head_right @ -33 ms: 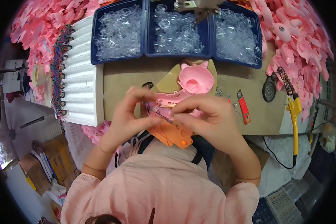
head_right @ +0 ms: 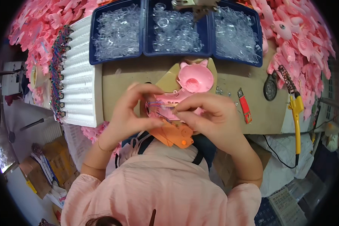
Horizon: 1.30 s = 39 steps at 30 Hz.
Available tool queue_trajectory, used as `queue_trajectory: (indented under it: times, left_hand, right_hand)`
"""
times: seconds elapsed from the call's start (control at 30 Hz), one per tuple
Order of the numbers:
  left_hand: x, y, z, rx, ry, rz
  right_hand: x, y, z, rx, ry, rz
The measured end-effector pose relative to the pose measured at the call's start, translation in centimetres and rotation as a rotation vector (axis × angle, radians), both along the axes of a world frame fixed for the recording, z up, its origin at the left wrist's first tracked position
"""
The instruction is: Assemble a toy pony by installing electronic components and gluing the shell components together.
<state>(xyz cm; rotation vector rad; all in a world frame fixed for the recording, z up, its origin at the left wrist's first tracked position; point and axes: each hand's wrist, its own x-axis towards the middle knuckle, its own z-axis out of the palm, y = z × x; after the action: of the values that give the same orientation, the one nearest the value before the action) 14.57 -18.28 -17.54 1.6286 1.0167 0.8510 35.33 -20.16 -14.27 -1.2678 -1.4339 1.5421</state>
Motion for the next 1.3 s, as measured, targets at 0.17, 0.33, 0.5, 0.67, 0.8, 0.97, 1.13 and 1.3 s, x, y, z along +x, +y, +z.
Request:
queue_trajectory:
  times: [0.17, 0.33, 0.5, 0.67, 0.8, 0.97, 1.13, 1.3]
  left_hand:
    - [0.8, 2.1, -0.2, -0.336, -0.195, -0.009]
    - [0.3, 1.2, -0.7, -0.549, -0.450, 0.093]
    - [0.5, 1.8, 0.1, -0.228, -0.356, -0.175]
    - [0.6, 2.2, -0.5, -0.519, -0.461, 0.086]
    - [0.1, 2.1, -1.2, -0.582, -0.518, 0.100]
    - [1.3, 1.3, -1.1, -0.012, -0.089, 0.012]
    - [0.4, 2.2, -1.5, 0.249, 0.248, -0.031]
    - [0.1, 2.1, -1.6, 0.293, 0.321, -0.002]
  right_hand:
    - [1.3, -2.3, -0.8, 0.469, -0.408, 0.071]
    - [1.0, -3.5, -1.7, 0.357, -0.392, -0.032]
    - [0.4, -2.2, -1.7, 0.229, -0.200, -0.144]
    - [1.1, -2.5, -2.1, 0.451, -0.337, 0.130]
    - [1.5, -3.5, -2.2, 0.488, -0.353, 0.166]
    - [1.2, -2.8, -0.4, 0.614, -0.318, 0.002]
    - [0.2, -2.2, -2.3, 0.539, -0.588, 0.015]
    - [-2.0, -0.4, -4.6, 0.719, -0.740, 0.055]
